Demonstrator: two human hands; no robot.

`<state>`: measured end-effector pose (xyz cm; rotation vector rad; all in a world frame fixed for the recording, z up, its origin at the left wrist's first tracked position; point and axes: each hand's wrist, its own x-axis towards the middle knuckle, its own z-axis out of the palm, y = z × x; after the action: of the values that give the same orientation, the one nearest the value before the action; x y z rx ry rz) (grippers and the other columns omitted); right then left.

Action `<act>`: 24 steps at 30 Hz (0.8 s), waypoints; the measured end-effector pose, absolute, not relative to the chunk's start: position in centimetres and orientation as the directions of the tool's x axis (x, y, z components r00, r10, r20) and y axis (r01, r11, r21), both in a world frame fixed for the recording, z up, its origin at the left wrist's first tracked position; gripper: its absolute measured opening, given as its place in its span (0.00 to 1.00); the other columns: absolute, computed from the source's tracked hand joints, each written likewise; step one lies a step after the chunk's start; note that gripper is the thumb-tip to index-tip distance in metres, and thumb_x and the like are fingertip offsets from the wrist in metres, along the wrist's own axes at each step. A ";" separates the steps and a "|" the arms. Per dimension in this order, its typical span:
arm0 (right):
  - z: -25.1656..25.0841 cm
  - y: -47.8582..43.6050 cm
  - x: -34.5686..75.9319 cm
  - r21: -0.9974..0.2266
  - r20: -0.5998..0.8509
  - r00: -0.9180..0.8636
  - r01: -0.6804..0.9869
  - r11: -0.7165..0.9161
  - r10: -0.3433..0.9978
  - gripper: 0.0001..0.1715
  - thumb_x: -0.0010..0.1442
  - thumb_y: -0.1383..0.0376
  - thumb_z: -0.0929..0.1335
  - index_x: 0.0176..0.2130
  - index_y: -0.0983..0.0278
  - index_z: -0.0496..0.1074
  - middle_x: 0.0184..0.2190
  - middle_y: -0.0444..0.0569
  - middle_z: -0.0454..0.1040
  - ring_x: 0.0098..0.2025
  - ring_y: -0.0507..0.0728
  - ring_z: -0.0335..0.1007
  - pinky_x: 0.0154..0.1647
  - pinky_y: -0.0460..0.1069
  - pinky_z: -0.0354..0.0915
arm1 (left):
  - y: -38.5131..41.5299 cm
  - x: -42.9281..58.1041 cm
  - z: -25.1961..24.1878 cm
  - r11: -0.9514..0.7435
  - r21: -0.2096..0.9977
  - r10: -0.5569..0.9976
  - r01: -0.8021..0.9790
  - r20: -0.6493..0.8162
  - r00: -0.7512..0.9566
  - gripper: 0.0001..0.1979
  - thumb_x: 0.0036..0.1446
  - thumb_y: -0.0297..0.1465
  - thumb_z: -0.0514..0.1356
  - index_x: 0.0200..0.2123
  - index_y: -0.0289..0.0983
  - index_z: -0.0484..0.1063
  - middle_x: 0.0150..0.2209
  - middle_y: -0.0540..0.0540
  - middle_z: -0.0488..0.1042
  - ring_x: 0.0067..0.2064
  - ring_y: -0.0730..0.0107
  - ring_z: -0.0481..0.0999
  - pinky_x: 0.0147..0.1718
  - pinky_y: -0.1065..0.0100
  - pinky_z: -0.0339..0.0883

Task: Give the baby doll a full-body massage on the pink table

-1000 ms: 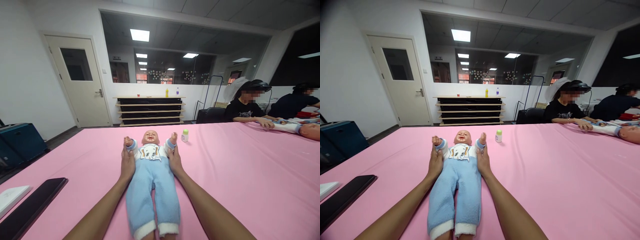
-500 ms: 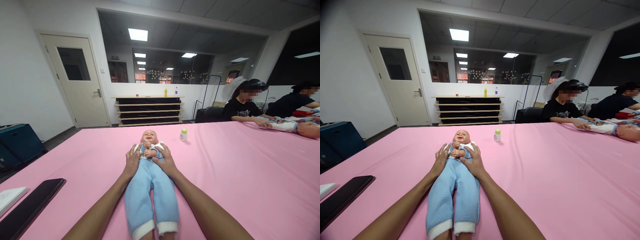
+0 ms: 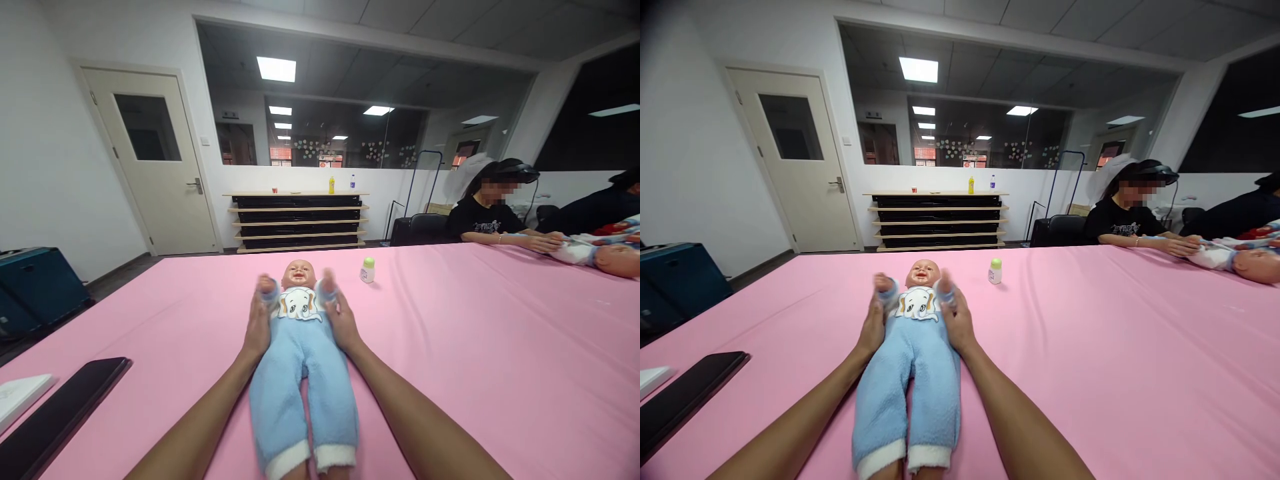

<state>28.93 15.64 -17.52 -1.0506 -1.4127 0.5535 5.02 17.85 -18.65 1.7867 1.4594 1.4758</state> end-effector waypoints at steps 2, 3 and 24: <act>-17.1 15.1 28.4 -0.721 0.601 -0.084 0.373 0.584 0.795 0.27 0.63 0.52 0.65 0.59 0.56 0.67 0.66 0.49 0.54 0.68 0.61 0.48 0.68 0.59 0.48 | 17.7 5.7 -18.2 -0.373 0.780 0.906 0.503 0.422 0.019 0.32 0.64 0.48 0.34 0.66 0.46 0.51 0.70 0.49 0.45 0.72 0.69 0.41 0.71 0.56 0.36; -16.9 14.9 28.2 -0.678 0.613 -0.135 0.415 0.606 0.778 0.26 0.62 0.53 0.66 0.58 0.56 0.69 0.68 0.48 0.51 0.70 0.61 0.43 0.69 0.60 0.44 | 17.6 5.9 -18.0 -0.375 0.761 0.914 0.529 0.399 0.073 0.31 0.64 0.47 0.33 0.66 0.47 0.53 0.70 0.50 0.43 0.72 0.69 0.39 0.71 0.54 0.35; -17.4 15.6 28.8 -0.826 0.557 0.299 0.296 0.480 0.775 0.31 0.66 0.52 0.61 0.64 0.59 0.56 0.61 0.51 0.63 0.62 0.58 0.60 0.63 0.56 0.57 | 18.7 4.0 -19.0 -0.115 0.837 0.929 0.535 0.282 -0.241 0.37 0.61 0.53 0.34 0.69 0.44 0.40 0.67 0.44 0.51 0.67 0.53 0.56 0.65 0.47 0.51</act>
<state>28.78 15.60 -17.44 -1.0807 -1.2784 0.4179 3.96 18.73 -19.03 1.6119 1.7566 1.3097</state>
